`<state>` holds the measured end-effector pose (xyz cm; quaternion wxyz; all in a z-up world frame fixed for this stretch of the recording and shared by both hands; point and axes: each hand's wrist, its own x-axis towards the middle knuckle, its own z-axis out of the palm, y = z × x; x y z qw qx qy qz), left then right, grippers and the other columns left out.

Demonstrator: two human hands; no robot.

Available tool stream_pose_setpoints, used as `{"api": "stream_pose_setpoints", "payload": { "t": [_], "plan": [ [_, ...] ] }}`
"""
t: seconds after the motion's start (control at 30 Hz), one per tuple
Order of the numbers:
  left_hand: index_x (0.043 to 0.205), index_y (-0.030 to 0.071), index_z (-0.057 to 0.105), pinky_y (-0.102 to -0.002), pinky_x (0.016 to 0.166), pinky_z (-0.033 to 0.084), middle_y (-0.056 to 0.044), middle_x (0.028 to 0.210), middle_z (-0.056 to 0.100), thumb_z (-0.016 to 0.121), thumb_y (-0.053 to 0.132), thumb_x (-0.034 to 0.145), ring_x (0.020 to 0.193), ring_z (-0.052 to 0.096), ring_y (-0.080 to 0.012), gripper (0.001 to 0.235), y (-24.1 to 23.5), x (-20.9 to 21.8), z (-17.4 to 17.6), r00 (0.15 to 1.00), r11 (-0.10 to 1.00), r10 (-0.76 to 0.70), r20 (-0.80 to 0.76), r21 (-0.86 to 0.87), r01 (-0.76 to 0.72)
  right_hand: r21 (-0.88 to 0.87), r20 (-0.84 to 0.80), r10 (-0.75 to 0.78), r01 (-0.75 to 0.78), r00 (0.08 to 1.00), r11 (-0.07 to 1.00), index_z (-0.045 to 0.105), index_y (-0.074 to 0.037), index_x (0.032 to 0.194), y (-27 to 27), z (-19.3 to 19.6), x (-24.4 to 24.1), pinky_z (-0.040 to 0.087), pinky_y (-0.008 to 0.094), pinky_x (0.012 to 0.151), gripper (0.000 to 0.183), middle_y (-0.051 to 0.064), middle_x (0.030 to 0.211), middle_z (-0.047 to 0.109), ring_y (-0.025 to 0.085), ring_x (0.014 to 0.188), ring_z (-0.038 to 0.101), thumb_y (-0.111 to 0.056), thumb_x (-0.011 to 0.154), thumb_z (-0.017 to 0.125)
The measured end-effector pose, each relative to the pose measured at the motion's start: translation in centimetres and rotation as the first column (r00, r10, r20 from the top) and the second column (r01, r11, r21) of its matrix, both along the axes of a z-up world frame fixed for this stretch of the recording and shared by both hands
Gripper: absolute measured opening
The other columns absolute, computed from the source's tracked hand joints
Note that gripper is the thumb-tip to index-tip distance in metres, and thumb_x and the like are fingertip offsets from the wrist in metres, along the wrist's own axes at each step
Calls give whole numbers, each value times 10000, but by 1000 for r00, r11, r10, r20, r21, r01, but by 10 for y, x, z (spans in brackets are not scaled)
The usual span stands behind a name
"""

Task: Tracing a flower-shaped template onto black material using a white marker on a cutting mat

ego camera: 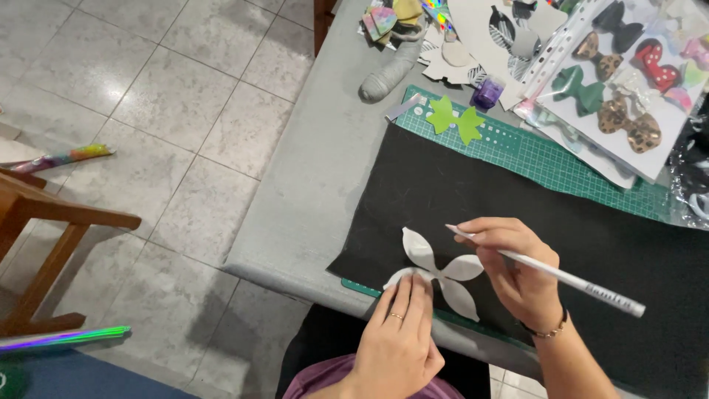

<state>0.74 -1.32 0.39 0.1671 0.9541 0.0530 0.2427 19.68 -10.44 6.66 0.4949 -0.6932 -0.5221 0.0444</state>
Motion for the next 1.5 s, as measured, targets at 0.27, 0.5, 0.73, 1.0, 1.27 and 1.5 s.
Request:
{"api": "stream_pose_setpoints", "payload": {
  "t": [0.27,0.5,0.73,1.0,1.27,1.5],
  "plan": [
    [1408,-34,597,-472,1137,435,-222,1442,586,544,271,876,1343,553,-368,615,10,0,15,999,998,-5,42,-60,7,-330,446,129,28,886,944,692,-119,1116,-21,1,1,607,323,786,167,118,1271,663,230,978,743,-71,978,611],
    [1408,100,636,-505,1162,373,-294,1563,423,550,307,916,1454,431,-407,542,31,13,29,995,990,-94,-13,-104,93,-243,310,-57,137,949,960,721,-126,1103,-31,8,3,609,275,915,239,79,1249,684,181,1084,738,16,911,717],
    [1446,93,595,-514,1185,343,-291,1583,394,560,355,908,1481,394,-400,599,36,20,16,990,986,-133,-52,-105,128,-170,179,-107,137,978,976,713,-100,1055,-28,15,8,610,310,966,144,107,1193,715,209,1067,751,-29,931,693],
    [1493,107,543,-510,1183,360,-305,1579,393,622,356,861,1469,423,-412,684,39,22,16,987,985,-147,-61,-101,141,-146,-301,-190,152,934,978,685,-71,1057,-29,-1,13,650,252,905,172,151,1204,746,218,1113,764,13,907,697],
    [1448,95,597,-503,1184,330,-288,1591,384,555,352,886,1483,388,-396,619,44,22,17,981,976,-178,-81,-142,165,-146,-382,-48,-8,923,989,503,-100,1022,-8,-18,7,640,267,730,215,142,955,800,235,944,838,-103,927,695],
    [1355,104,671,-481,1178,333,-267,1596,388,537,341,915,1485,391,-376,518,45,20,14,986,980,-157,-63,-134,148,-281,-110,85,-113,990,953,553,-114,952,-5,-17,5,622,239,596,166,86,986,788,167,791,824,-208,944,689]
  ]
}}
